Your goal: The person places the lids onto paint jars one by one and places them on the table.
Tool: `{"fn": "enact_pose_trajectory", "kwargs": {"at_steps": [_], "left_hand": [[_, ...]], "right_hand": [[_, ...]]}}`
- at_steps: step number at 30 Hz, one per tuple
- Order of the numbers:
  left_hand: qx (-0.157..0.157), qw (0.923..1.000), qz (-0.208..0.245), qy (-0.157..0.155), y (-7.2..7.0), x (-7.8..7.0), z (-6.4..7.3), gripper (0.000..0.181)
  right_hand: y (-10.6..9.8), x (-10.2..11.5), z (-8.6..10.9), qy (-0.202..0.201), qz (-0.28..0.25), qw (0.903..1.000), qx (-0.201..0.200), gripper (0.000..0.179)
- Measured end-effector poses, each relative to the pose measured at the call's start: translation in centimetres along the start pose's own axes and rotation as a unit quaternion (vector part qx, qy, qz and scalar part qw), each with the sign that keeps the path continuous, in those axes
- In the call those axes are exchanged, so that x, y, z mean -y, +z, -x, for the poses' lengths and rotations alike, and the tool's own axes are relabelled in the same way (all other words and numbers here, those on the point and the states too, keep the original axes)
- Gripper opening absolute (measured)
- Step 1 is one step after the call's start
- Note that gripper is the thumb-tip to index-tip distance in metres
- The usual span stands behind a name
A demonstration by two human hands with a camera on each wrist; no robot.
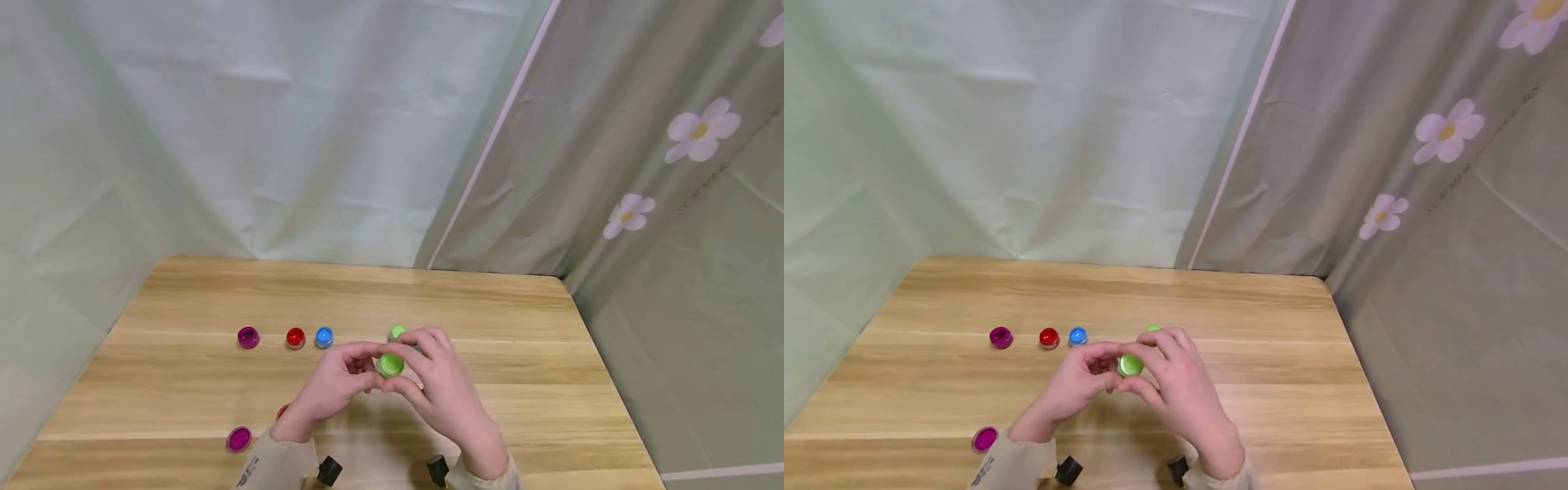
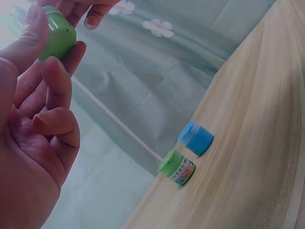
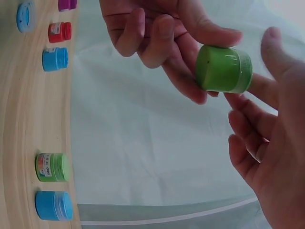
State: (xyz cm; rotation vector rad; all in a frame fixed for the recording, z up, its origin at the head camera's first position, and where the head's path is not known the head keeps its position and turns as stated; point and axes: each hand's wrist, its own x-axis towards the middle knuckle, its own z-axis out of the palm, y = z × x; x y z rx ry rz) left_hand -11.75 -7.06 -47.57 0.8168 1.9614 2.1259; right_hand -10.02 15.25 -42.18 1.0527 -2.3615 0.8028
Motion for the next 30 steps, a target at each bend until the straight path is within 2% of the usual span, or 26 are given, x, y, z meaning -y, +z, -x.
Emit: {"fn": "enact_pose_trajectory", "kwargs": {"at_steps": [8, 15, 19, 24, 30], "left_hand": [[-0.01, 0.9999, 0.002, 0.003, -0.1, 0.1, -0.1, 0.041], [-0.017, 0.9997, -0.01, -0.013, -0.1, -0.1, -0.1, 0.042], [-0.023, 0.9994, -0.022, -0.011, 0.2, -0.2, 0.1, 0.038], [-0.049, 0.9975, -0.05, 0.008, 0.5, 0.0, 0.0, 0.035], [-0.06, 0.9953, -0.054, 0.054, 0.9, 0.1, -0.3, 0.037]], "right_hand": [[-0.2, -0.1, 0.1, -0.025, 0.002, 0.9996, 0.01, 0.037], [0.0, 0.0, -0.2, 0.019, 0.011, 0.9997, -0.012, 0.041], [0.2, 0.1, -0.2, 0.031, 0.024, 0.9991, -0.014, 0.042], [0.3, 0.1, -0.2, 0.029, 0.034, 0.9987, -0.025, 0.047], [0.4, 0.1, -0.2, 0.028, 0.042, 0.9979, -0.042, 0.055]]}}
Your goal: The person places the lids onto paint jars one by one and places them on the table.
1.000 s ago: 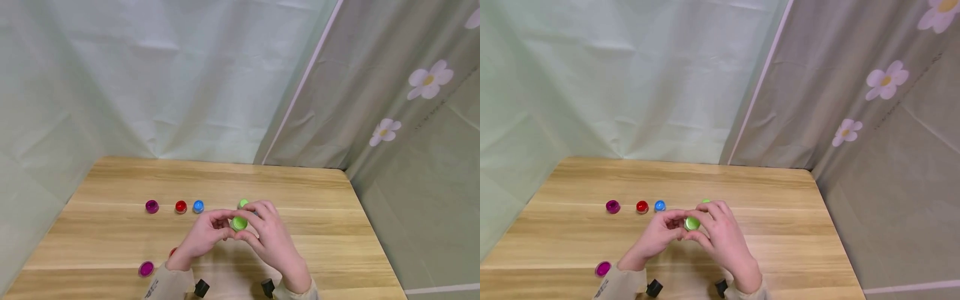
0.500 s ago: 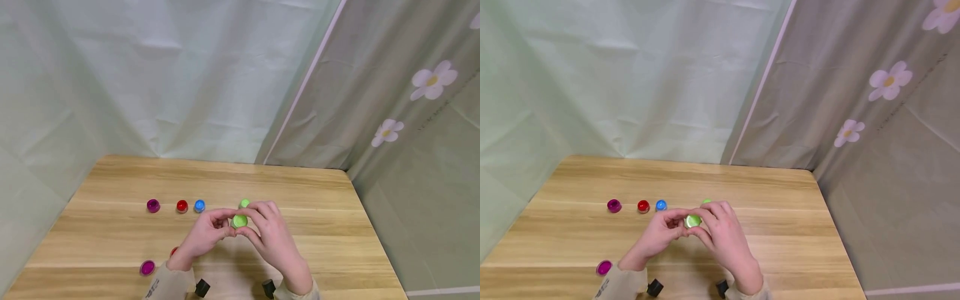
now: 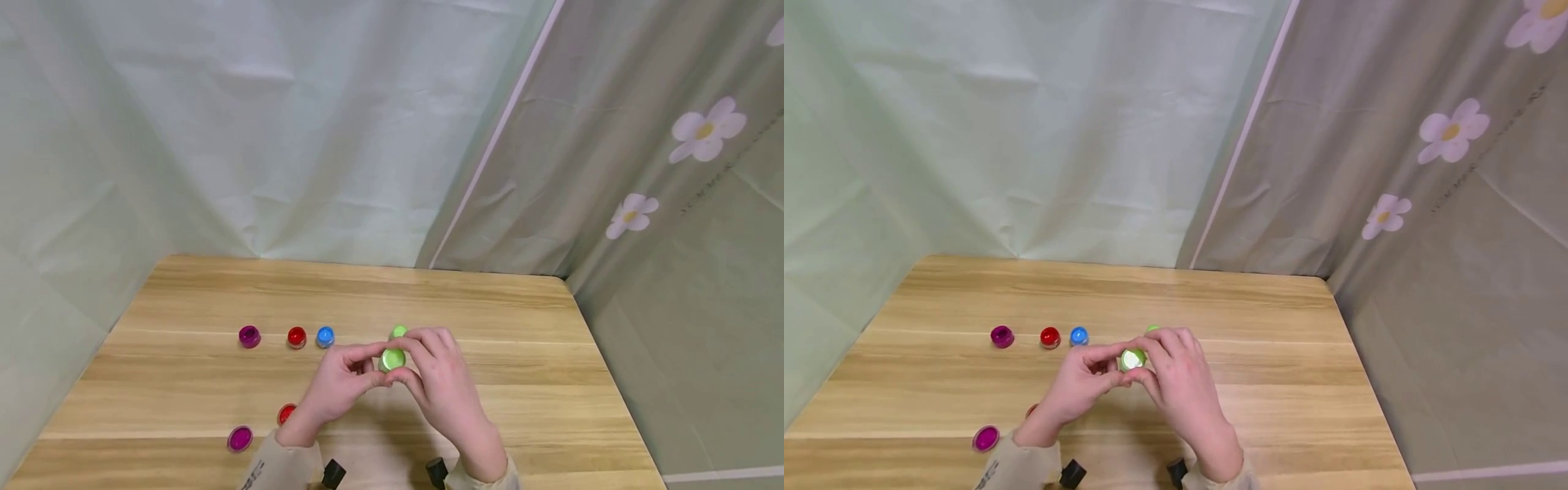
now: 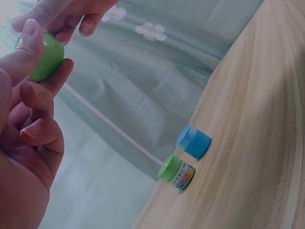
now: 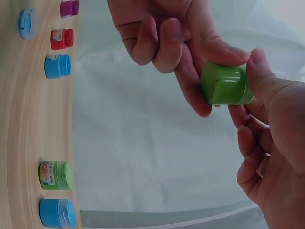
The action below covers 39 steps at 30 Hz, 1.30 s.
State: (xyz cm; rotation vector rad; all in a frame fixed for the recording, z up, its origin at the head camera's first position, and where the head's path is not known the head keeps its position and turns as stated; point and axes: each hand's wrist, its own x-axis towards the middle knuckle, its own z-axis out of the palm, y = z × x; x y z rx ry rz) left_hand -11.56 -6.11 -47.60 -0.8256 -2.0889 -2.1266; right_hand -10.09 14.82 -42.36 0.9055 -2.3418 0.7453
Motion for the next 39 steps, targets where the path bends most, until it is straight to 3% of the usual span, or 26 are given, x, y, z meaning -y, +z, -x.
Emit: {"fn": "enact_pose_trajectory", "kwargs": {"at_steps": [4, 11, 14, 17, 21, 26, 30, 36, 39], "left_hand": [[-0.01, 0.9999, -0.002, 0.011, 0.3, -0.1, 0.0, 0.038], [-0.035, 0.9991, -0.023, -0.011, 0.6, -0.3, 0.0, 0.039], [-0.042, 0.9982, -0.036, -0.023, 0.6, -0.5, -0.1, 0.039], [-0.056, 0.9959, -0.055, -0.044, 0.5, -0.7, -0.2, 0.04], [-0.088, 0.9862, -0.102, -0.095, 0.1, -0.6, -0.5, 0.039], [-0.11, 0.9707, -0.154, -0.148, -0.1, 0.2, -0.4, 0.039], [-0.116, 0.9602, -0.192, -0.166, -0.2, 0.9, -0.5, 0.038], [-0.108, 0.938, -0.271, -0.186, -0.6, 1.5, -1.3, 0.037], [-0.102, 0.9348, -0.288, -0.182, -0.7, 1.6, -2.1, 0.036]], "right_hand": [[-0.1, 0.1, 0.0, 0.004, 0.004, 1.0, -0.005, 0.057], [-0.3, 0.2, 0.0, 0.028, -0.019, 0.9994, 0.007, 0.056], [-0.4, 0.2, 0.0, 0.041, -0.061, 0.9972, -0.013, 0.049], [-0.6, 0.1, 0.0, 0.048, -0.108, 0.9913, -0.058, 0.042], [-1.2, -0.4, -0.1, 0.042, -0.14, 0.9829, -0.112, 0.024], [-1.7, -1.0, -0.1, 0.046, -0.142, 0.981, -0.124, 0.026], [-1.9, -1.1, 0.0, 0.053, -0.141, 0.9815, -0.118, 0.029], [-2.2, -1.6, 0.3, 0.059, -0.127, 0.9866, -0.083, 0.027], [-2.4, -1.8, 0.4, 0.072, -0.117, 0.9887, -0.06, 0.023]]}}
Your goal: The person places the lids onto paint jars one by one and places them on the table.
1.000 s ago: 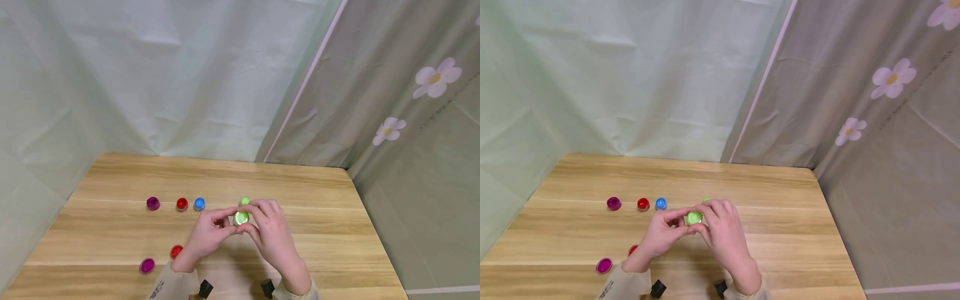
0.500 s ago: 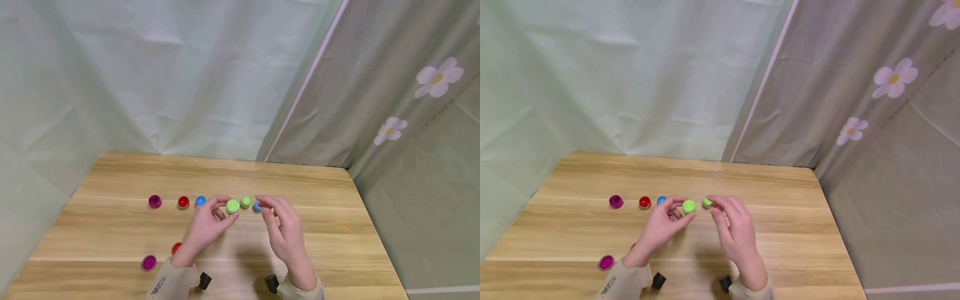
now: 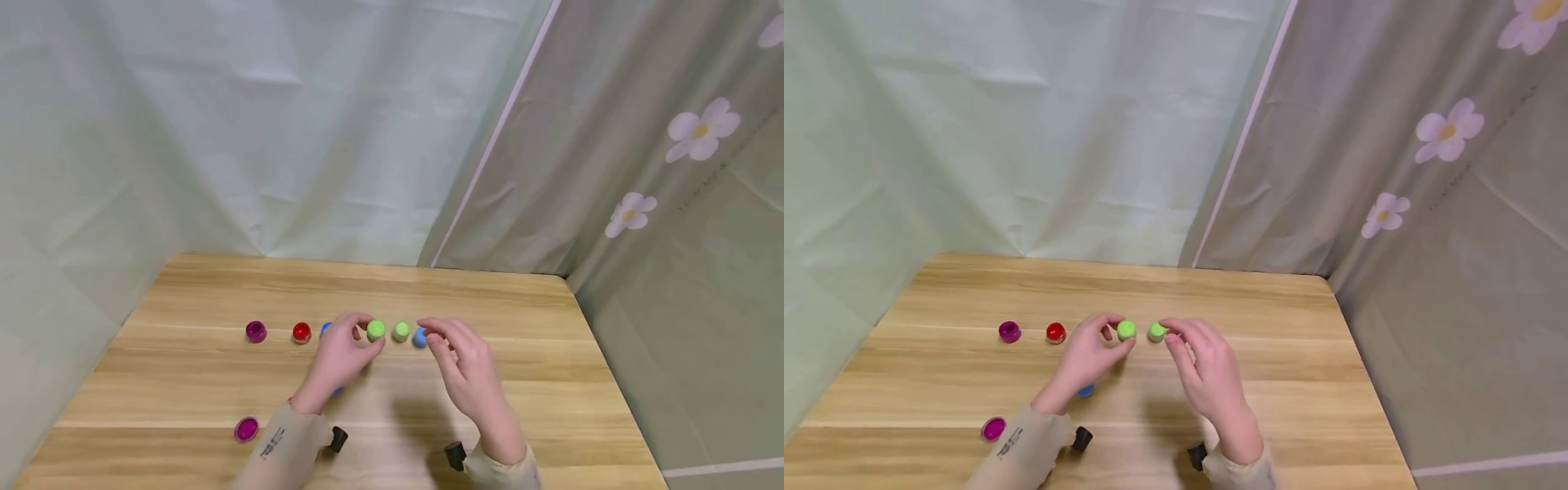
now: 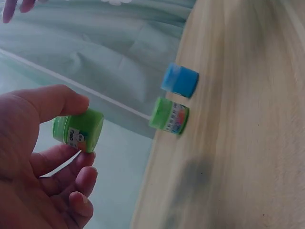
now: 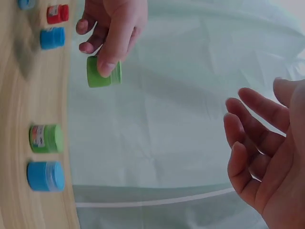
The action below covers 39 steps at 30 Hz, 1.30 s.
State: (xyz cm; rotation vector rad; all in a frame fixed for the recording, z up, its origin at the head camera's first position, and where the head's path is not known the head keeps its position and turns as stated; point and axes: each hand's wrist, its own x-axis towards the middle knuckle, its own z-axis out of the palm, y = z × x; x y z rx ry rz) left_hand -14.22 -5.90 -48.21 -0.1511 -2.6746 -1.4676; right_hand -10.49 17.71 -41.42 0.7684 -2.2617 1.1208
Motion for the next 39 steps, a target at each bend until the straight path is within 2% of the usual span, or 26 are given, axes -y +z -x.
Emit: {"fn": "enact_pose_trajectory", "kwargs": {"at_steps": [4, 8, 11, 14, 19, 23, 26, 32, 39], "left_hand": [[0.015, 0.9996, -0.022, -0.009, 0.7, 0.0, -1.0, 0.038], [0.039, 0.9957, -0.084, -0.005, 1.5, -0.2, -2.0, 0.04], [0.059, 0.9888, -0.137, 0.006, 1.9, -0.4, -2.6, 0.036], [0.078, 0.9809, -0.179, 0.0, 2.3, -0.4, -2.9, 0.032], [0.094, 0.9693, -0.227, -0.006, 2.9, -0.3, -3.2, 0.03], [0.085, 0.9661, -0.243, -0.016, 3.1, -0.1, -3.3, 0.027], [0.076, 0.9655, -0.248, -0.023, 3.1, 0.0, -3.2, 0.025], [0.07, 0.9676, -0.242, -0.023, 3.0, 0.4, -3.2, 0.029], [0.059, 0.9717, -0.226, -0.038, 2.9, 0.7, -3.3, 0.042]], "right_hand": [[-0.5, -0.5, 0.1, 0.02, 0.015, 0.9993, 0.027, 0.021], [-0.9, -0.8, 0.3, 0.033, 0.024, 0.9983, 0.042, 0.02], [-1.0, -1.0, 0.4, 0.037, 0.028, 0.998, 0.044, 0.019], [-0.9, -1.2, 0.7, 0.039, 0.037, 0.9971, 0.054, 0.018], [-0.6, -1.8, 1.6, 0.067, 0.074, 0.9893, 0.105, 0.018], [-0.6, -2.0, 2.1, 0.091, 0.105, 0.9779, 0.156, 0.015], [-0.8, -2.0, 2.5, 0.102, 0.108, 0.9726, 0.179, 0.015], [-1.0, -2.2, 3.2, 0.116, 0.113, 0.9675, 0.194, 0.014], [-1.0, -2.4, 3.6, 0.115, 0.128, 0.9629, 0.207, 0.014]]}}
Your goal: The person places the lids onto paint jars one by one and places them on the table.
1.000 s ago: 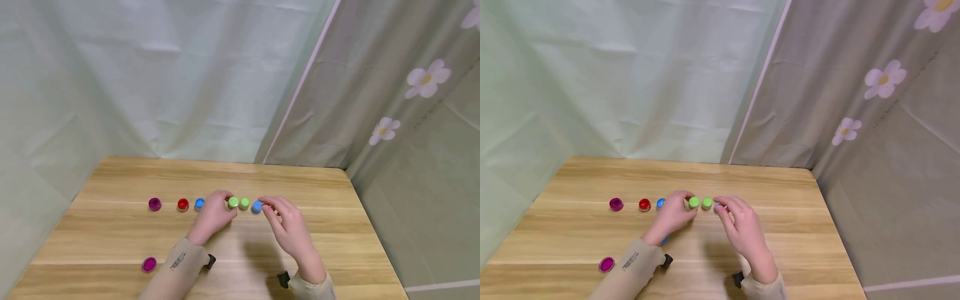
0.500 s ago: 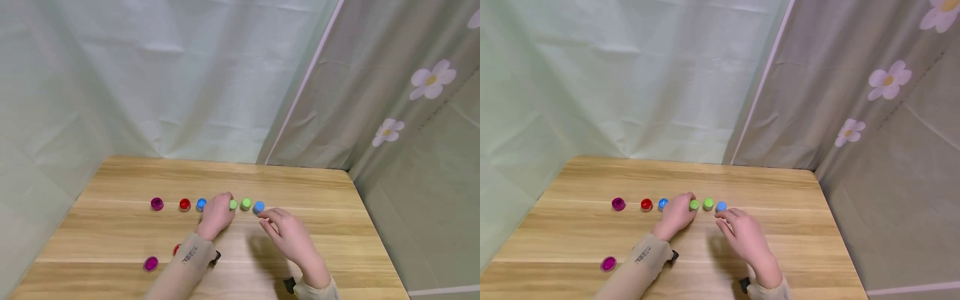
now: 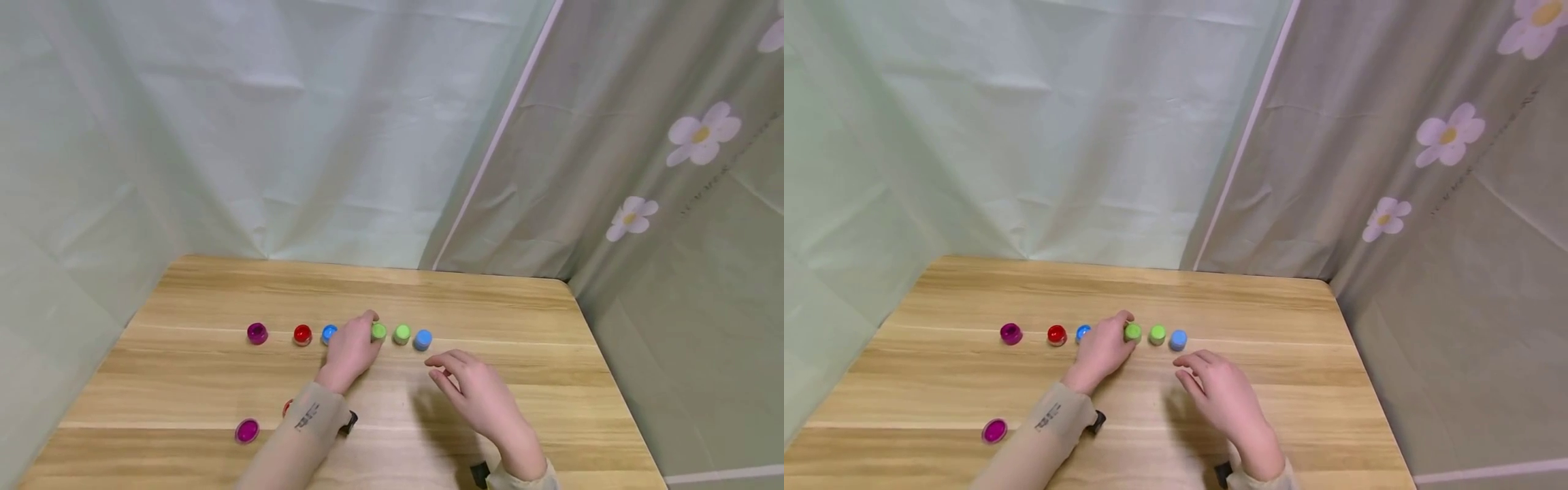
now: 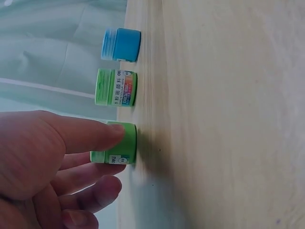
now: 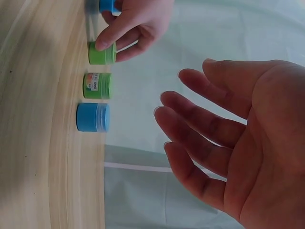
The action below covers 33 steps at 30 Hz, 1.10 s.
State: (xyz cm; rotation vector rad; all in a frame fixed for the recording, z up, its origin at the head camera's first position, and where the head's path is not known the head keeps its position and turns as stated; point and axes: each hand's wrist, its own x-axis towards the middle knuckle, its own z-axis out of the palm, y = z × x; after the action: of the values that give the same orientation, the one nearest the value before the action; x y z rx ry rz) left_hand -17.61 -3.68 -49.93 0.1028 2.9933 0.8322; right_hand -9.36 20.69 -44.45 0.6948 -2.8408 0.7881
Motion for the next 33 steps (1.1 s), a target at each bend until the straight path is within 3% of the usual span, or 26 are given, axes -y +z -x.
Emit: {"fn": "enact_pose_trajectory", "kwargs": {"at_steps": [18, 33], "left_hand": [[-0.017, 0.9997, 0.011, 0.011, 0.02, 0.39, -0.06, 0.044], [-0.005, 1.0, 0.006, 0.002, -0.29, 0.15, -0.15, 0.048]], "right_hand": [[-0.29, 0.78, 0.37, 0.006, -0.004, 0.9999, 0.008, 0.013], [-0.52, 0.86, 0.58, -0.005, 0.001, 1.0, 0.004, 0.014]]}}
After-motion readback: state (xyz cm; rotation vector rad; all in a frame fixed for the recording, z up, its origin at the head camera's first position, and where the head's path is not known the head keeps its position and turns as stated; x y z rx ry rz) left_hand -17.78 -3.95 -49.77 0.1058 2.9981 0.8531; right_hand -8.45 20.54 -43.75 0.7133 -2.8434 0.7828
